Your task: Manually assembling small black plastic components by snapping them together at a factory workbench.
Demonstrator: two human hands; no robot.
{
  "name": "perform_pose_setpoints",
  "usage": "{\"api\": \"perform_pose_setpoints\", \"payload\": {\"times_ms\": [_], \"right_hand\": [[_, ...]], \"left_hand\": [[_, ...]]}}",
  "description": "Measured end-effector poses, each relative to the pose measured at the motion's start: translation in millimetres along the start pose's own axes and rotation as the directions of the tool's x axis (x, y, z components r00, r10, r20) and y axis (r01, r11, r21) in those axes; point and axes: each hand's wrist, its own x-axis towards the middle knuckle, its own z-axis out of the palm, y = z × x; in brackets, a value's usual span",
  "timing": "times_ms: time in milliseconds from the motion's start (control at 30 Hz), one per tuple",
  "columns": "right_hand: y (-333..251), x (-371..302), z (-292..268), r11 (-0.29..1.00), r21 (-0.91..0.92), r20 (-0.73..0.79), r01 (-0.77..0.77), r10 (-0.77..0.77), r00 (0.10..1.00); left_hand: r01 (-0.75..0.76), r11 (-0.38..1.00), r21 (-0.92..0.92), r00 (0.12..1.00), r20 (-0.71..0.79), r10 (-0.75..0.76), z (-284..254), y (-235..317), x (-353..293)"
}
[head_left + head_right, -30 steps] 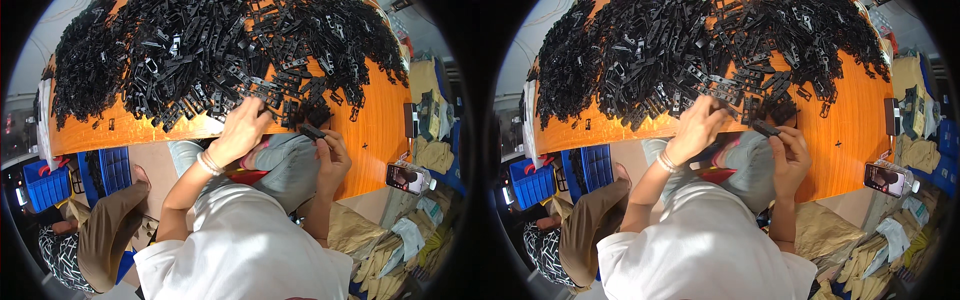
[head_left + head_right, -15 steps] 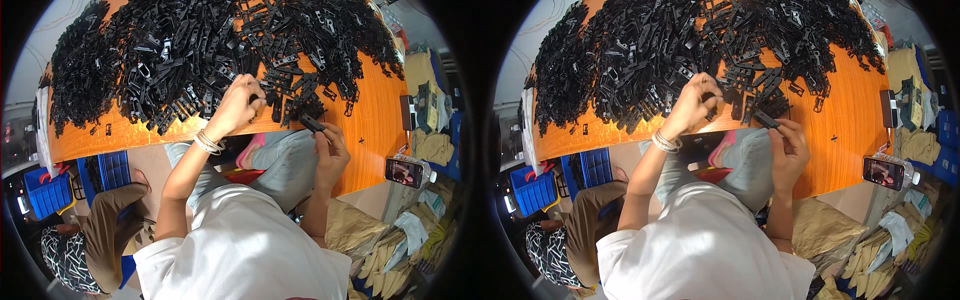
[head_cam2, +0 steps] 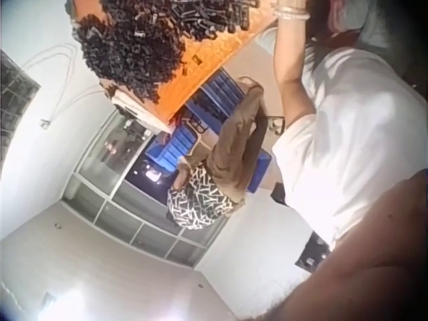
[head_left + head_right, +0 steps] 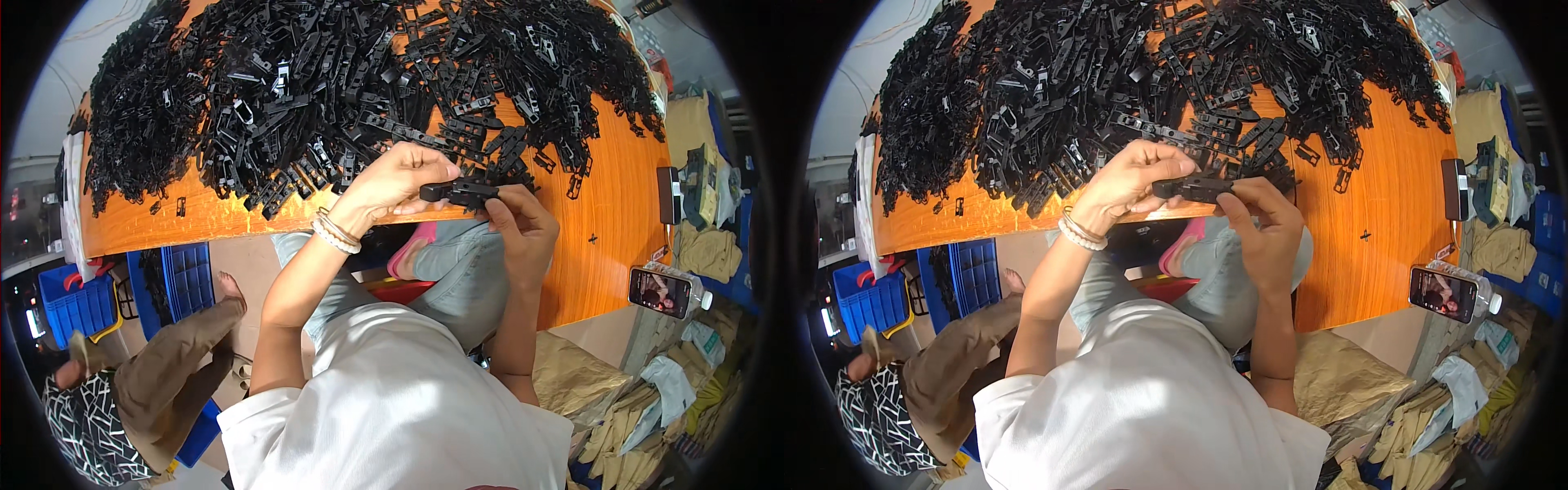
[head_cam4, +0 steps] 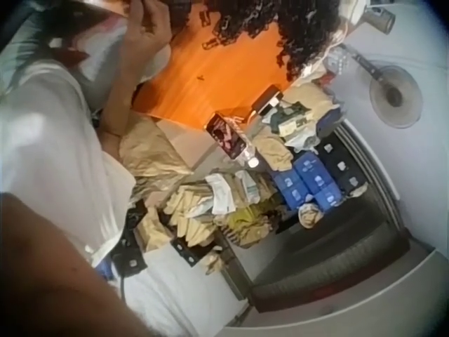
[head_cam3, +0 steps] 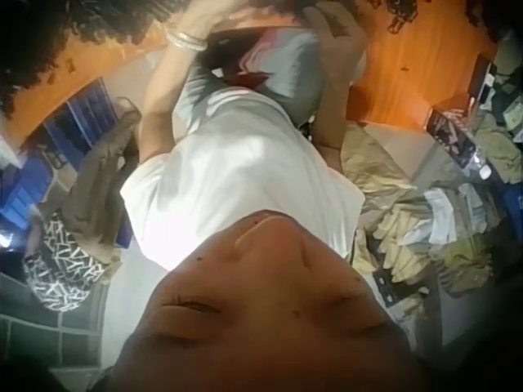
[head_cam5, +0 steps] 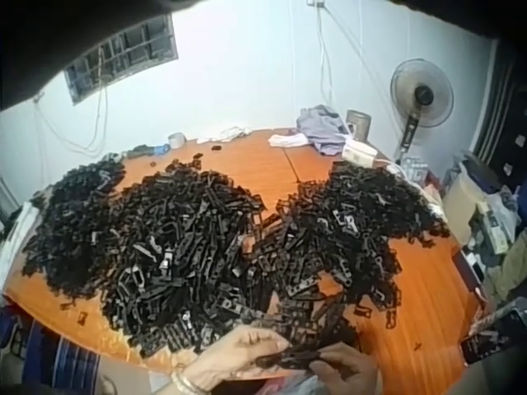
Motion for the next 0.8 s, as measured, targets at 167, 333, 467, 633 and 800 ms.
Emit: {"api": "perform_pose_setpoints", "payload": {"times_ms": [167,333,467,633,800], "right_hand": [[-1,1,4,0.989,0.103,0.014,-0.103,0.102,0.995],[1,-2,15,0.990,0.039,-0.132,-0.135,0.139,0.981],[4,-6,24,0.996,-0.005,-0.179,-0.086,0.084,0.980],[16,-7,22,0.991,-0.132,-0.059,-0.030,0.023,0.998],[-6,3,32,0.975,0.167,-0.026,-0.149,0.155,0.988]], "left_hand": [[0.065,0.998,0.007,0.997,-0.036,-0.065,1,0,-1],[-0.016,0.994,-0.110,0.977,-0.212,-0.008,15,-3,-9],[-0.225,0.973,0.047,0.964,-0.131,0.230,22,-33,-17],[-0.265,0.948,0.177,0.925,-0.230,0.301,19,-31,-15],[-0.340,0.906,0.251,0.910,-0.154,0.384,18,-20,-20]]}}
